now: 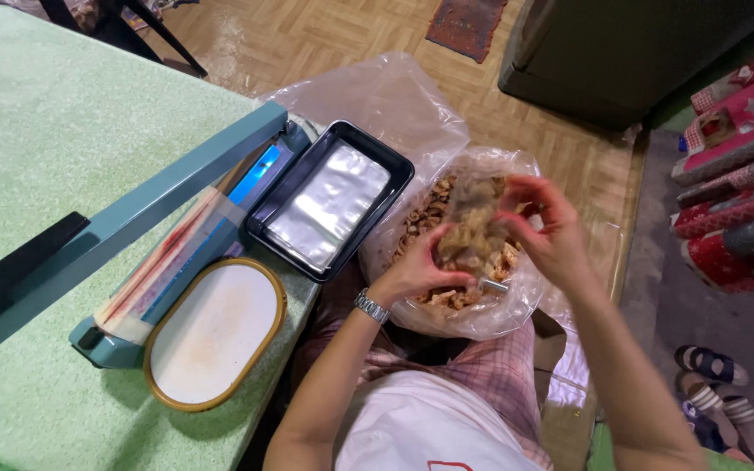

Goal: Packaging dried food pieces into small plastic bags and sealing them with a heat sealer

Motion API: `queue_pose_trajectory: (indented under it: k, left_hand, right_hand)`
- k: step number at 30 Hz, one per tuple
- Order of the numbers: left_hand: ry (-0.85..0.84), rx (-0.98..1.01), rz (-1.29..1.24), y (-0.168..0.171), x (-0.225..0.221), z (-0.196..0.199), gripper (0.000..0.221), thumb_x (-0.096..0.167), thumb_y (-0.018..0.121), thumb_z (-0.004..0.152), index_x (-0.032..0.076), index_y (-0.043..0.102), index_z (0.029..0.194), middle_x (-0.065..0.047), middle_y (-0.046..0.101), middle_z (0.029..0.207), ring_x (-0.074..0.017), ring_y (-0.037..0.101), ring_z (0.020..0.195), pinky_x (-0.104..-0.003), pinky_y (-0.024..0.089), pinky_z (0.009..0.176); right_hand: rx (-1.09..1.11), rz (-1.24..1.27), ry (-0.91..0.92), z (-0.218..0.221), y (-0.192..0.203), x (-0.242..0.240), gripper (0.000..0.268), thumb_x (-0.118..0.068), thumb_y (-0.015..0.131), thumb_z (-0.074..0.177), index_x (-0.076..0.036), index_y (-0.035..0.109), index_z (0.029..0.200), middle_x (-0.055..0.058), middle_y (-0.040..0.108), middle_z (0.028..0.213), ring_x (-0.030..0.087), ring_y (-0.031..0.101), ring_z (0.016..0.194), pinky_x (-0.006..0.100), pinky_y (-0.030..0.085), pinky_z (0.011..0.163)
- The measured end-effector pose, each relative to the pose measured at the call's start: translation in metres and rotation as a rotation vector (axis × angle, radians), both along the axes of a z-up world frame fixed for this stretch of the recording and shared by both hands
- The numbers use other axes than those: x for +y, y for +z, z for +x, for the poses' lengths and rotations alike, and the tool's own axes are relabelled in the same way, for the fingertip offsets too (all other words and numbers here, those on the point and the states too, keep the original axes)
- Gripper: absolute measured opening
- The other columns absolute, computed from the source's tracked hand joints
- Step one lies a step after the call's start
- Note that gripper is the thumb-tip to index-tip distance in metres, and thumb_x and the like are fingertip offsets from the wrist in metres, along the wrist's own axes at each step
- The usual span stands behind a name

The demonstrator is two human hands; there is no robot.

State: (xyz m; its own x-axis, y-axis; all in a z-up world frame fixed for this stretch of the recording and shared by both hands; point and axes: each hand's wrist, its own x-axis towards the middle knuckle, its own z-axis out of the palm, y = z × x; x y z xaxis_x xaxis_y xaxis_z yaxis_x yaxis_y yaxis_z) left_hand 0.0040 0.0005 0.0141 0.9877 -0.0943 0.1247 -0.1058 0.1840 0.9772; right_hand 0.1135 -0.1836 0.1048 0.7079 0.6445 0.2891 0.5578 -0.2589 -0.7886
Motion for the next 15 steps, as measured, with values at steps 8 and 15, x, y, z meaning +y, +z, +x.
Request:
queue_pose_trajectory:
  k: [8,15]
  left_hand:
    - [0.587,-0.099,-0.056,0.019,-0.036,0.022,0.087,0.032,0.090,0.060,0.014,0.050,0.135,-0.015,0.062,0.111,-0.0272,0.058,0.112,-0.043,0.044,0.102]
    - [0.601,-0.150,-0.051,0.013,-0.025,0.027,0.108,0.027,0.096,0.046,0.009,0.043,0.139,-0.018,0.063,0.113,-0.0310,0.060,0.114,-0.045,0.043,0.106]
  right_hand:
    - [0.391,0.451,-0.067,-0.037,-0.045,0.031,0.077,-0.065,0.024,0.093,-0.014,0.022,0.151,0.014,0.045,0.138,0.024,0.044,0.124,0.035,0.034,0.100]
    - [0.783,0.706,-0.057,-0.051,-0.052,0.062,0.092,-0.079,0.007,0.084,-0.019,0.016,0.154,0.016,0.027,0.156,0.038,0.031,0.140,0.051,0.023,0.116]
